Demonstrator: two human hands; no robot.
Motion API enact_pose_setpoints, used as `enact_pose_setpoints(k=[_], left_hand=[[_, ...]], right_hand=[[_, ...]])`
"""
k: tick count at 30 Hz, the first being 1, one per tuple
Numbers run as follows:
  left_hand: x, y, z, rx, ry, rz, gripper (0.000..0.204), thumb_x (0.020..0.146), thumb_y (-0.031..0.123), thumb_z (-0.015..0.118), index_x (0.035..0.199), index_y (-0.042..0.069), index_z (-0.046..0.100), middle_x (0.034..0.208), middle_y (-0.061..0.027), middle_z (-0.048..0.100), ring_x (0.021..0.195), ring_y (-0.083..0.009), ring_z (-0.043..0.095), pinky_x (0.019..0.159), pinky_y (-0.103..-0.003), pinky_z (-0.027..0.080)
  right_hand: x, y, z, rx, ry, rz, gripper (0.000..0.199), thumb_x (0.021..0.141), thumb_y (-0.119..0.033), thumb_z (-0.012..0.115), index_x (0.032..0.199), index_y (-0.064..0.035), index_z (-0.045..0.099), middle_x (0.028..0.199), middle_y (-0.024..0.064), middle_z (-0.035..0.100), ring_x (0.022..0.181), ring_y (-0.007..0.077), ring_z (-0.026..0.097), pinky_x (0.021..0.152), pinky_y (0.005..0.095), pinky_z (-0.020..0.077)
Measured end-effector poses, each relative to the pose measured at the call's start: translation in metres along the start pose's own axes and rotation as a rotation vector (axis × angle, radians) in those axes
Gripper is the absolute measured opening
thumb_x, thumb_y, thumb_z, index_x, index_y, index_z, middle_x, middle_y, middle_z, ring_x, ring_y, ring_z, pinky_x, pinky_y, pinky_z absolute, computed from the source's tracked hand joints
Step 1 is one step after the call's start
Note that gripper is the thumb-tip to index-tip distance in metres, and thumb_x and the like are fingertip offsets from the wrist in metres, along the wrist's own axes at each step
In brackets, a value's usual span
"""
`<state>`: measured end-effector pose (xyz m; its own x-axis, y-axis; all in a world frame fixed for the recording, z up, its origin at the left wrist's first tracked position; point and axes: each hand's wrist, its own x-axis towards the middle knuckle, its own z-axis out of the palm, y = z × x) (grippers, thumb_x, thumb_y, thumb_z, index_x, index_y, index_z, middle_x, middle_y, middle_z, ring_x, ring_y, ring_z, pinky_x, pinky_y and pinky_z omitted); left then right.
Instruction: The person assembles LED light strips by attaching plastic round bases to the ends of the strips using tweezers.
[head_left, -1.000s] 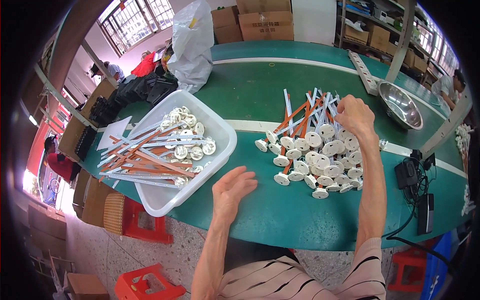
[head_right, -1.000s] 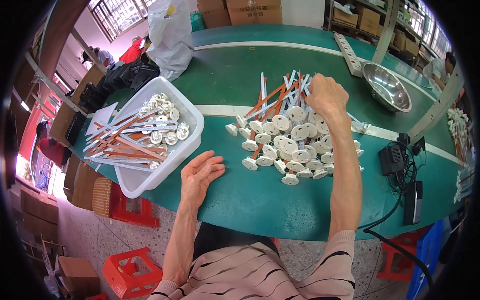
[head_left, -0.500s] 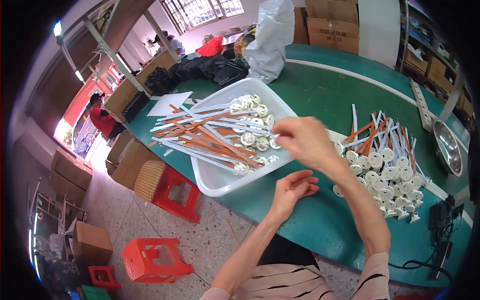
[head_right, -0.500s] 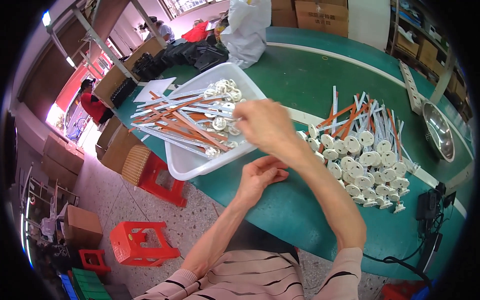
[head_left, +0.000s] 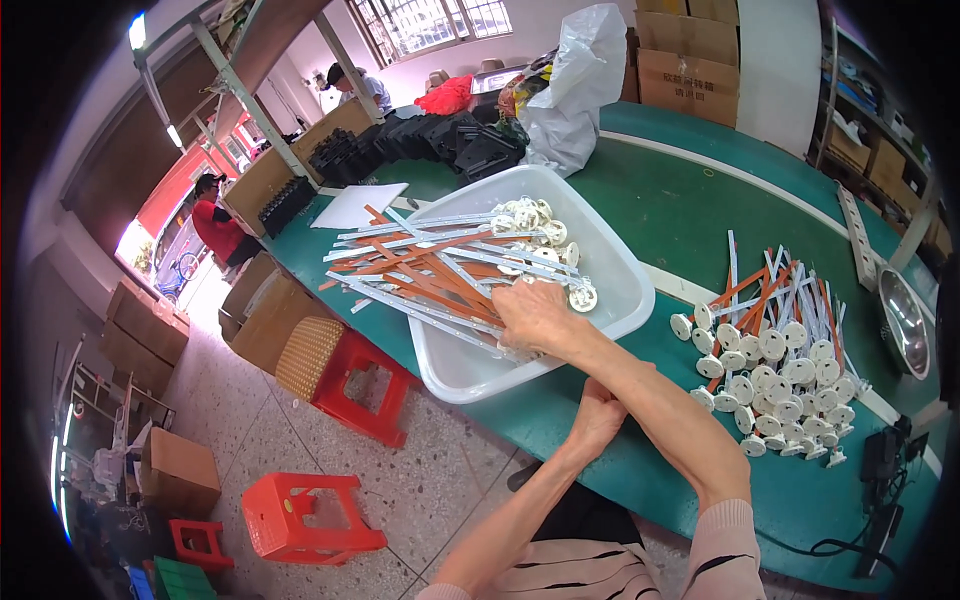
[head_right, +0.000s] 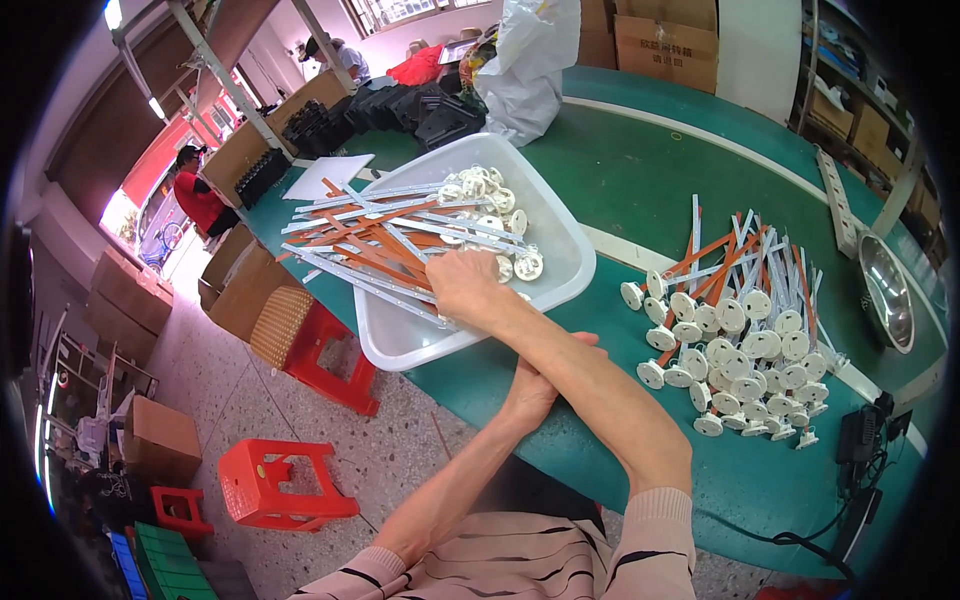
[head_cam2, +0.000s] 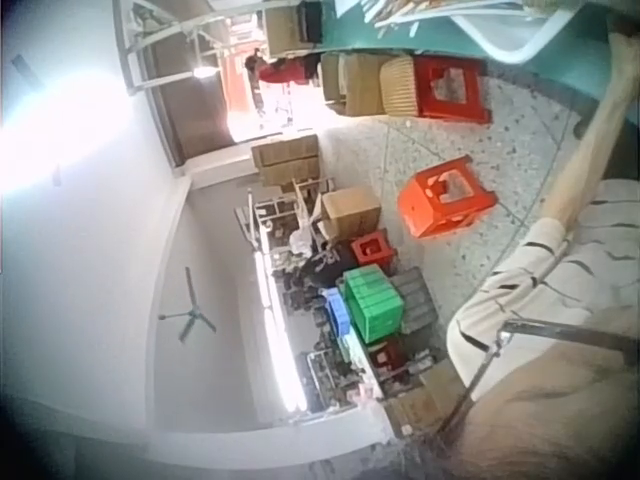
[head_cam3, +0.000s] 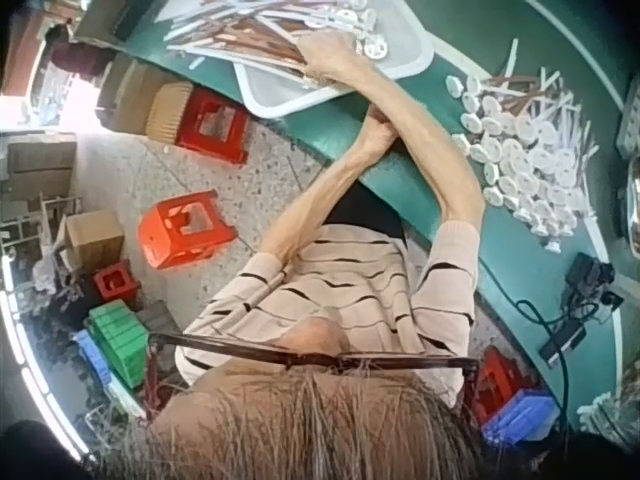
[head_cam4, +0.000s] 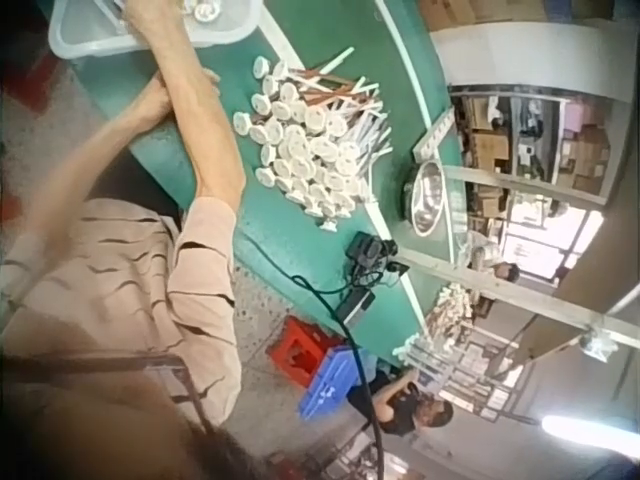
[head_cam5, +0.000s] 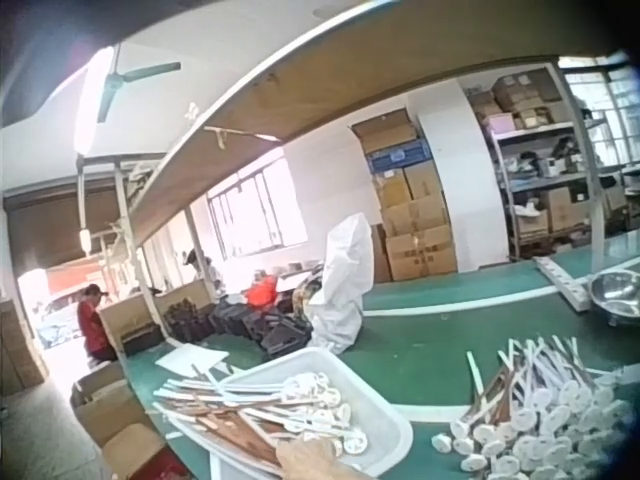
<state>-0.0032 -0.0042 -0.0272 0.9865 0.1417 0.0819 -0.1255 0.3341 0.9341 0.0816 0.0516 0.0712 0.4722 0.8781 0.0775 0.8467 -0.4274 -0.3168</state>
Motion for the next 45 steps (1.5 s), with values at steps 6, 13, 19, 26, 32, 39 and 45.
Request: enact_pose_setpoints(k=[6,13,19,26,32,39,45], left_hand=[[-0.001,-0.001,-0.001,0.017,-0.038,-0.001,0.04,0.09,0.025,0.059,0.118,-0.003,0.052,0.107,-0.0127,0.063,0.095,-0.0162,0.06,0.082,-0.031,0.05],[0.001,0.001,0.001,0.047,-0.024,-0.002,0.039,0.09,0.024,0.059,0.117,-0.003,0.053,0.106,-0.0125,0.063,0.093,-0.016,0.061,0.082,-0.03,0.05],[0.001,-0.003,-0.003,0.062,-0.028,0.036,0.026,0.087,0.004,0.058,0.111,-0.005,0.057,0.104,-0.011,0.064,0.093,-0.0148,0.06,0.082,-0.029,0.05],[-0.002,0.011,0.005,-0.008,0.0,-0.097,0.023,0.082,-0.007,0.053,0.104,-0.005,0.059,0.099,-0.0101,0.064,0.09,-0.0148,0.059,0.081,-0.028,0.048],[-0.003,0.004,0.007,0.044,-0.004,-0.073,0.023,0.084,-0.005,0.053,0.106,-0.005,0.06,0.099,-0.0073,0.064,0.088,-0.0127,0.059,0.08,-0.027,0.048],[-0.004,0.003,0.001,0.112,-0.028,-0.086,0.021,0.084,-0.005,0.054,0.104,-0.005,0.061,0.1,-0.0052,0.064,0.087,-0.0103,0.057,0.078,-0.026,0.047],[-0.004,0.012,0.005,0.051,-0.006,-0.062,0.022,0.086,-0.005,0.051,0.107,-0.004,0.059,0.099,-0.008,0.064,0.09,-0.0132,0.059,0.082,-0.028,0.048]], right_hand=[[0.002,0.004,0.009,0.082,0.062,0.096,0.029,0.069,-0.019,0.069,0.089,0.0003,0.062,0.083,0.0194,0.066,0.081,0.0342,0.065,0.066,0.044,0.0508],[-0.004,0.005,0.0,0.073,-0.001,0.133,0.022,0.07,-0.008,0.059,0.089,0.0018,0.061,0.084,0.0203,0.066,0.081,0.0346,0.065,0.067,0.0448,0.0497],[-0.004,0.012,-0.006,0.165,0.065,0.172,0.018,0.069,-0.009,0.06,0.085,-0.0052,0.067,0.083,0.0192,0.066,0.081,0.0333,0.065,0.07,0.046,0.0492],[0.022,0.027,-0.02,0.135,0.131,0.191,0.022,0.071,-0.013,0.062,0.092,-0.0076,0.067,0.086,0.0163,0.067,0.083,0.0333,0.064,0.071,0.045,0.0498],[0.077,0.044,-0.005,0.207,0.533,-0.028,0.026,0.08,-0.014,0.059,0.105,-0.0079,0.062,0.1,0.0157,0.062,0.098,0.035,0.058,0.078,0.0472,0.0475],[0.088,0.043,0.013,0.059,0.619,-0.021,0.014,0.076,-0.008,0.056,0.081,-0.0079,0.069,0.09,0.0126,0.066,0.09,0.0296,0.056,0.074,0.0467,0.0429],[0.059,0.038,-0.009,0.152,0.582,-0.044,0.016,0.065,-0.005,0.069,0.08,-0.0114,0.073,0.08,0.009,0.067,0.09,0.0292,0.056,0.075,0.0441,0.0457]])
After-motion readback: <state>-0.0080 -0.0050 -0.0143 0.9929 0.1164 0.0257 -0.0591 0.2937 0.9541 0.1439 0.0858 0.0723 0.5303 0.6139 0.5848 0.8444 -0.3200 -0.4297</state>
